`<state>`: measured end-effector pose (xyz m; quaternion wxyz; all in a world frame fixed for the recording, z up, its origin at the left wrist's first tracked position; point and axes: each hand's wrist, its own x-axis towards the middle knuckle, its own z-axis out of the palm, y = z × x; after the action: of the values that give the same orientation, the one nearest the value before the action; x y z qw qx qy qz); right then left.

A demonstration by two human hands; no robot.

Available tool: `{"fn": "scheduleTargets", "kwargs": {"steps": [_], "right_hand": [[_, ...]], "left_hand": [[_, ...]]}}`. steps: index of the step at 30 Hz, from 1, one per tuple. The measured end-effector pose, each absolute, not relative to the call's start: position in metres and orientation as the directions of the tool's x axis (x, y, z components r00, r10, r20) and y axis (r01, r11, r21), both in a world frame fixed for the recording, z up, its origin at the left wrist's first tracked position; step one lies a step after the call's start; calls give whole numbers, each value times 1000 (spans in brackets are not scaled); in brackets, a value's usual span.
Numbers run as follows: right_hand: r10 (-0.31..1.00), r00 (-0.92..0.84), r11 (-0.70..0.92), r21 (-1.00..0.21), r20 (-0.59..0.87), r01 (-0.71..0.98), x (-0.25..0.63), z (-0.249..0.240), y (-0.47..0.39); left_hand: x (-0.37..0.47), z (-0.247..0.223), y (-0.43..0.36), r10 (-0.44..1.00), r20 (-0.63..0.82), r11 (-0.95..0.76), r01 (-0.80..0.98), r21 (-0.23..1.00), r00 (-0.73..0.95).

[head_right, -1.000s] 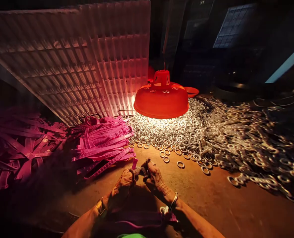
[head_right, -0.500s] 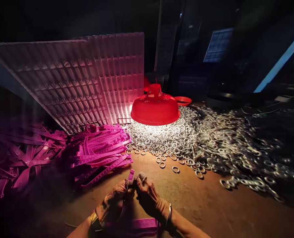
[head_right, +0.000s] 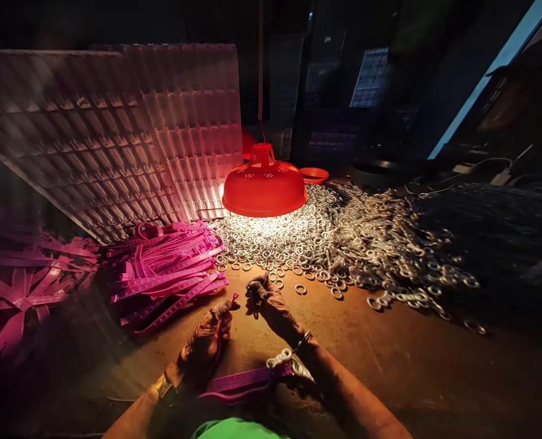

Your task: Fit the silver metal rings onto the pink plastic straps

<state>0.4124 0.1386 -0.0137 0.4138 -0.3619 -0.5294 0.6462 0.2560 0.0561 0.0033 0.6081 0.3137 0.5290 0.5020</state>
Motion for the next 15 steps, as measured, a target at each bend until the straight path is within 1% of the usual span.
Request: {"fn": "scheduleTargets", "kwargs": {"steps": [2, 3, 5, 9, 12, 15], "right_hand": [[913, -404, -144, -975, -64, -171, 413, -18, 135], [916, -395, -142, -978, -70, -155, 412, -20, 133], [930, -363, -95, -990, -51, -105, 409, -23, 130], [945, -324, 21, -998, 41, -64, 398, -23, 128], [948, -314, 49, -999, 45, 6, 393, -22, 128], [952, -298, 95, -993, 70, 72, 396, -20, 127]], "left_hand": [[257, 4, 58, 956, -289, 263, -291, 920, -50], [258, 5, 60, 960, -277, 251, -305, 918, -42], [261, 4, 64, 959, -283, 257, -327, 910, -35], [265, -5, 69, 952, -304, 280, -340, 898, -20], [265, -14, 68, 954, -300, 276, -387, 880, 1], [264, -23, 69, 937, -349, 315, -413, 855, -6]]}}
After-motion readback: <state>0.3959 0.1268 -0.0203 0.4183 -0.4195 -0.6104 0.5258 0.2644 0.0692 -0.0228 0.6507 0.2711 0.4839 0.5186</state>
